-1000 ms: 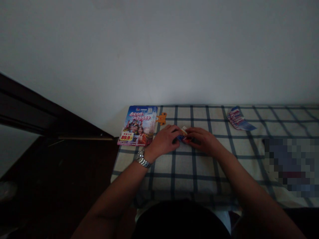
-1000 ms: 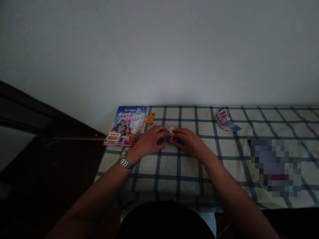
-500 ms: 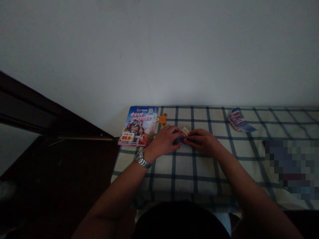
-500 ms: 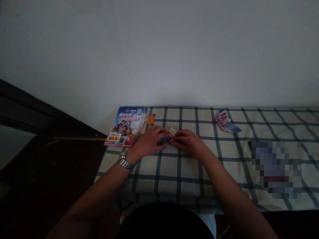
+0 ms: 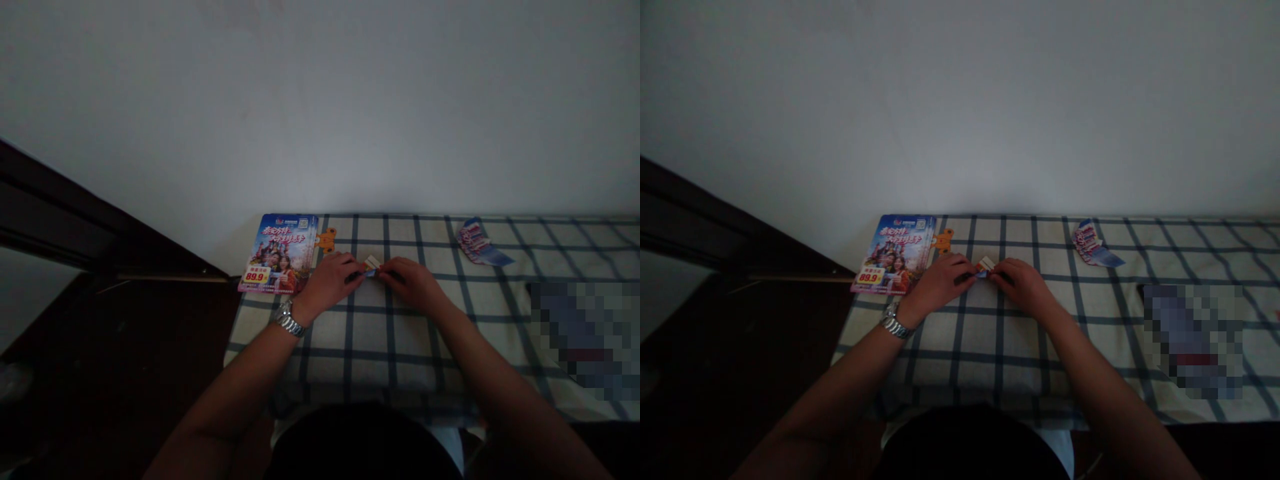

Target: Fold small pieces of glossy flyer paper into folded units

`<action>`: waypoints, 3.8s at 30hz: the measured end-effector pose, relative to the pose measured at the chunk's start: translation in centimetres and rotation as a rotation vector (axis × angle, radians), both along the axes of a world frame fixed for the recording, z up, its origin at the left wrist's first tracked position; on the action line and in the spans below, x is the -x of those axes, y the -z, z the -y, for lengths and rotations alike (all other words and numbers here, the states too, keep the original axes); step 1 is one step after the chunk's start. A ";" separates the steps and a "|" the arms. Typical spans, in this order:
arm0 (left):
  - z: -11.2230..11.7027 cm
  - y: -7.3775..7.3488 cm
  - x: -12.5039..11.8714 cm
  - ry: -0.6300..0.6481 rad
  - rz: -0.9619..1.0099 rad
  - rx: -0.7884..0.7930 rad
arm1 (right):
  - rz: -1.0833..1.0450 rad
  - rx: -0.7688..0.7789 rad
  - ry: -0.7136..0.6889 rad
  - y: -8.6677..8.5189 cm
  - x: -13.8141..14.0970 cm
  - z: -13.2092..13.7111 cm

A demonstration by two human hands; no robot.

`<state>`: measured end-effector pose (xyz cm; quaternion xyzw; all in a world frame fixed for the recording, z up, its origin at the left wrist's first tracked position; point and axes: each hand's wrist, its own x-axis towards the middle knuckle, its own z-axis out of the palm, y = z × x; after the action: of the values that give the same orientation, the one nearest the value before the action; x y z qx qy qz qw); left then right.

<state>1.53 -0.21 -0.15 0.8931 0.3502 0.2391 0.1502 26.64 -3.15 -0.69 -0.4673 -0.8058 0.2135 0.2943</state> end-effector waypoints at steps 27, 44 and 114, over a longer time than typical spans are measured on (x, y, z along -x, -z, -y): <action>0.3 -0.2 -1.1 -0.276 0.038 0.144 | 0.111 0.010 0.200 -0.4 1.9 -1.4; -0.3 0.2 -0.5 -0.222 0.119 0.217 | 0.157 0.021 0.230 -0.6 2.3 -1.6; 0.9 -0.3 -1.6 -0.124 0.488 0.468 | -0.434 0.380 0.173 -0.3 2.2 0.1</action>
<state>3.10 -1.07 0.12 0.7280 0.4027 0.3677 0.4155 24.46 -3.21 -0.39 -0.5245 -0.6269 0.4296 0.3839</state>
